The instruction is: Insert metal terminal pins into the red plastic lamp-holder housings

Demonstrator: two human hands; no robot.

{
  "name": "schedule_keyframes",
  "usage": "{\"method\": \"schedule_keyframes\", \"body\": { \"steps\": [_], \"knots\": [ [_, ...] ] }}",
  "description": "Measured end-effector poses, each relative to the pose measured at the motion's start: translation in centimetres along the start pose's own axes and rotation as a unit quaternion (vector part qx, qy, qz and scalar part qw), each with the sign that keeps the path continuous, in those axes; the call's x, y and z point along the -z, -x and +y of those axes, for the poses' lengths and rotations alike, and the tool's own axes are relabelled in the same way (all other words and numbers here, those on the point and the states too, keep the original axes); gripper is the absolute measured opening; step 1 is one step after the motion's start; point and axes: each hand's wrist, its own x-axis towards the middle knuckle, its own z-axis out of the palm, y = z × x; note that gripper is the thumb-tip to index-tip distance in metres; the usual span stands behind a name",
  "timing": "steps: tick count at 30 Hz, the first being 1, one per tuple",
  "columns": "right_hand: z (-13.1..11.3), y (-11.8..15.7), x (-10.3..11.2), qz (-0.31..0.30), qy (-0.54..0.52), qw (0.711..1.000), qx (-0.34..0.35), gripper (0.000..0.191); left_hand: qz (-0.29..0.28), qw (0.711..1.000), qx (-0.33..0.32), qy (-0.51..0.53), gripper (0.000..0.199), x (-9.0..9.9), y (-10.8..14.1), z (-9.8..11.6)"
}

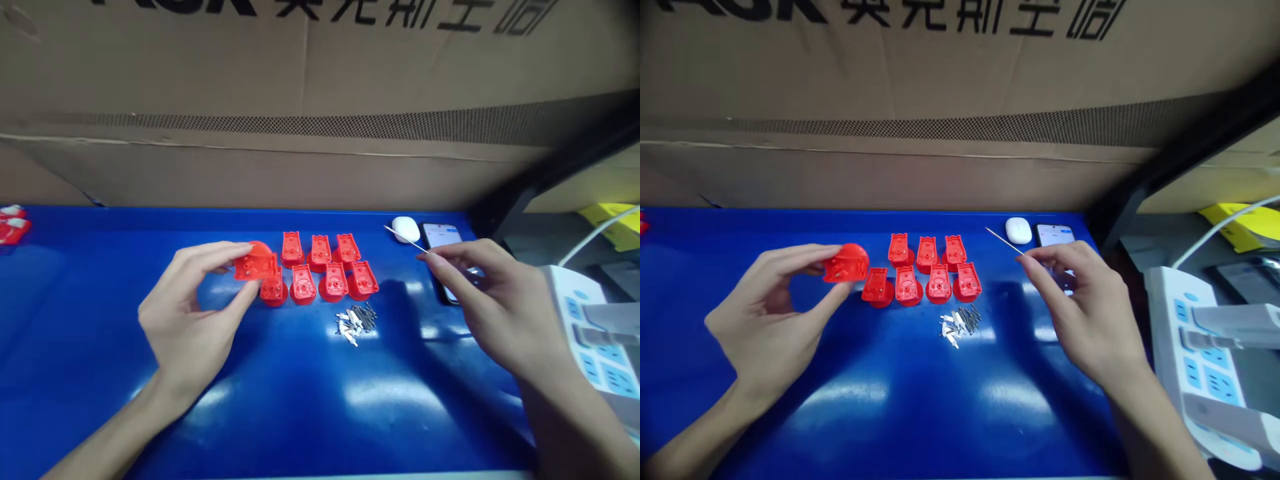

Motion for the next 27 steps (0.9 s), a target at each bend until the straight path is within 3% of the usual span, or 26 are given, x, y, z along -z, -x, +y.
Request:
{"method": "schedule_keyframes", "body": {
  "steps": [7,15,19,27],
  "knots": [
    [0.4,-4.1,-1.3,-0.046,0.148,0.982,0.106,0.022,0.011,0.997,0.068,-0.031,0.039,-0.6,-1.2,-2.4],
    [-0.6,-8.2,-4.7,-0.079,0.2,0.963,0.161,0.02,-0.037,0.991,0.123,-0.032,0.043,-0.7,-1.8,-4.5],
    [-0.8,-9.0,-6.3,-0.111,0.264,0.93,0.232,0.027,-0.061,0.989,0.135,-0.028,0.042,-0.9,-1.8,-5.1],
    [1.0,-9.1,-7.1,-0.124,0.259,0.925,0.247,0.027,-0.079,0.989,0.096,-0.081,0.049,-1.1,-2.0,-6.3]
  ]
}}
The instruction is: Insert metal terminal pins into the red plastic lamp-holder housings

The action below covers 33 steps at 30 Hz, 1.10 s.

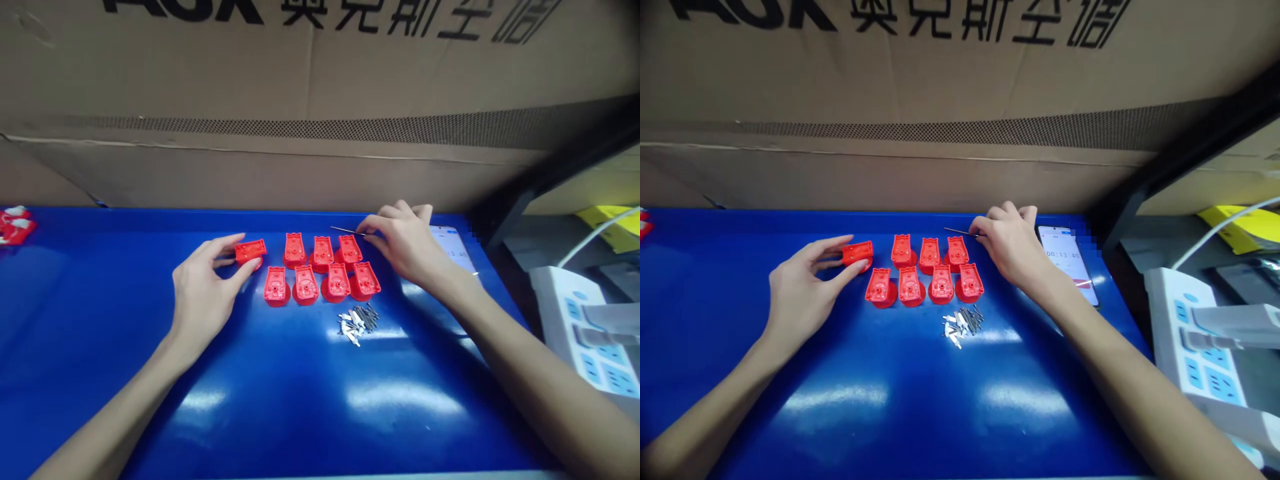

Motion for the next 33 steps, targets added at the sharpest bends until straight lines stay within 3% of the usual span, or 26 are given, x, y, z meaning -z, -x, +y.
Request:
{"method": "schedule_keyframes", "body": {
  "steps": [3,7,12,17,25,33],
  "knots": [
    [0.4,0.1,-0.2,0.0,-0.003,1.0,0.003,0.027,-0.035,0.999,-0.024,-0.022,0.06,0.4,-0.3,-0.2],
    [0.8,0.3,-0.3,0.0,-0.006,1.0,0.005,0.025,-0.096,0.995,-0.041,0.001,0.053,1.3,-0.5,-0.5],
    [1.0,0.0,-0.4,0.007,-0.011,1.0,0.008,0.025,-0.077,0.995,-0.063,-0.023,0.039,1.3,-0.7,-0.5],
    [1.0,-0.6,-0.7,0.012,-0.021,1.0,0.013,0.025,-0.046,0.993,-0.084,-0.066,0.045,0.6,-0.8,-0.6],
    [2.6,-0.6,-0.6,0.003,-0.056,0.998,0.006,0.018,-0.106,0.988,-0.091,-0.061,0.043,1.1,-1.2,-1.2],
    [3.0,-1.3,-0.2,-0.014,-0.07,0.997,0.017,0.022,-0.105,0.989,-0.091,-0.054,0.041,0.8,-1.4,-1.6]
  ]
}}
